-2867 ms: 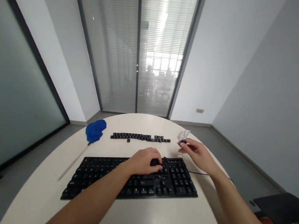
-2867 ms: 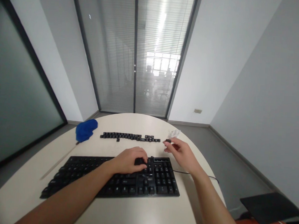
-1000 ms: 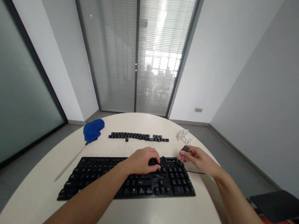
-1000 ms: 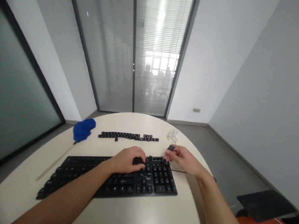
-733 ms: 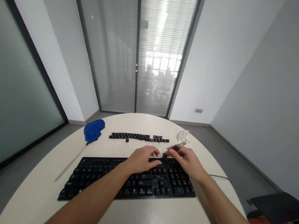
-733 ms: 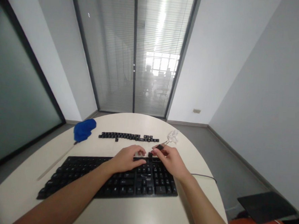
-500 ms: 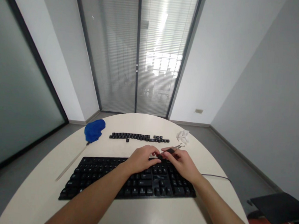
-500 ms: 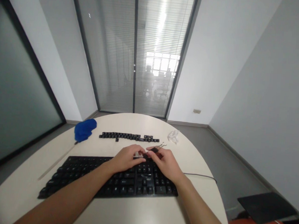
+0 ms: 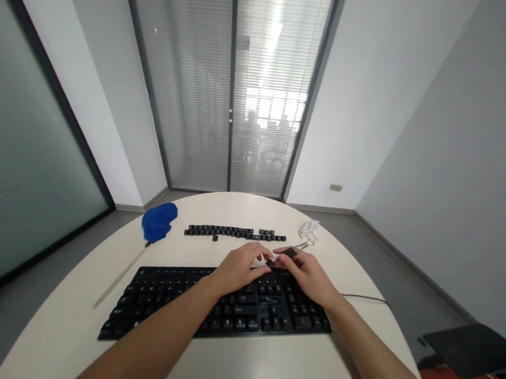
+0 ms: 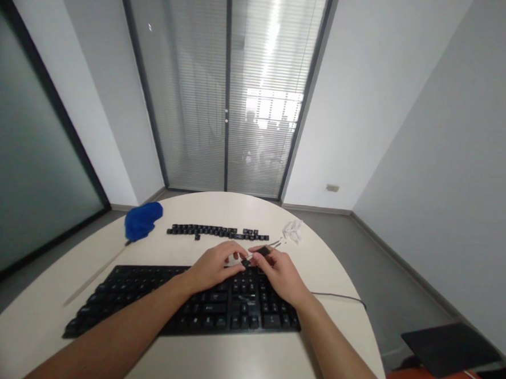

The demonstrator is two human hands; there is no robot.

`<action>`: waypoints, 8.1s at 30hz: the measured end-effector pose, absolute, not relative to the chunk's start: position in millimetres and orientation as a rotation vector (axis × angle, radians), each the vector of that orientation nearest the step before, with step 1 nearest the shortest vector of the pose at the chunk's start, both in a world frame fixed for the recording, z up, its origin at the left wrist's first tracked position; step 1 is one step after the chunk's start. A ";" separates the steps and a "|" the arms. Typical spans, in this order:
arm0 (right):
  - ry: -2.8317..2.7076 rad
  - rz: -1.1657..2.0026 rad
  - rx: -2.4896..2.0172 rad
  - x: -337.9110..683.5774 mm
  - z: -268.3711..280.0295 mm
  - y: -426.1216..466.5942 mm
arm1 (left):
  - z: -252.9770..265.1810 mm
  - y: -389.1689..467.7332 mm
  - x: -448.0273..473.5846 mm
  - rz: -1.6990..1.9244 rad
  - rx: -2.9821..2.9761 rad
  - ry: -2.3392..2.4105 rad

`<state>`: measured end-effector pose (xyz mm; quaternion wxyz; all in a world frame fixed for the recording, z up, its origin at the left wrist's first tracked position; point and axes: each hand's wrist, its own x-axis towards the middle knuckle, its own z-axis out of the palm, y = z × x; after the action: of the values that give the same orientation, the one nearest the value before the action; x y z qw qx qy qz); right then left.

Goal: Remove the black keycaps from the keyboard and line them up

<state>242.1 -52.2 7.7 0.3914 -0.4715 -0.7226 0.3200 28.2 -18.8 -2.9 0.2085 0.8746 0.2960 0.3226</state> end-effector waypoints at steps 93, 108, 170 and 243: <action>-2.022 -0.185 -2.106 282.7 -5.2 1.9 | -3.2 -24.1 27.3 0.757 2.535 0.721; -1.902 -0.171 -2.034 277.2 -16.6 11.2 | -3.6 -23.8 27.5 0.749 2.539 0.754; -2.009 0.669 -1.334 311.1 31.5 -56.2 | 1.1 -24.1 25.4 0.688 2.620 0.570; -1.785 0.843 -1.213 240.4 6.9 -57.0 | -3.2 -20.0 28.5 0.877 2.457 0.845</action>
<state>240.4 -57.0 6.9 0.4005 -0.4798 -0.7060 0.3331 28.5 -20.0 -3.2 0.1985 0.8781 0.3021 0.3136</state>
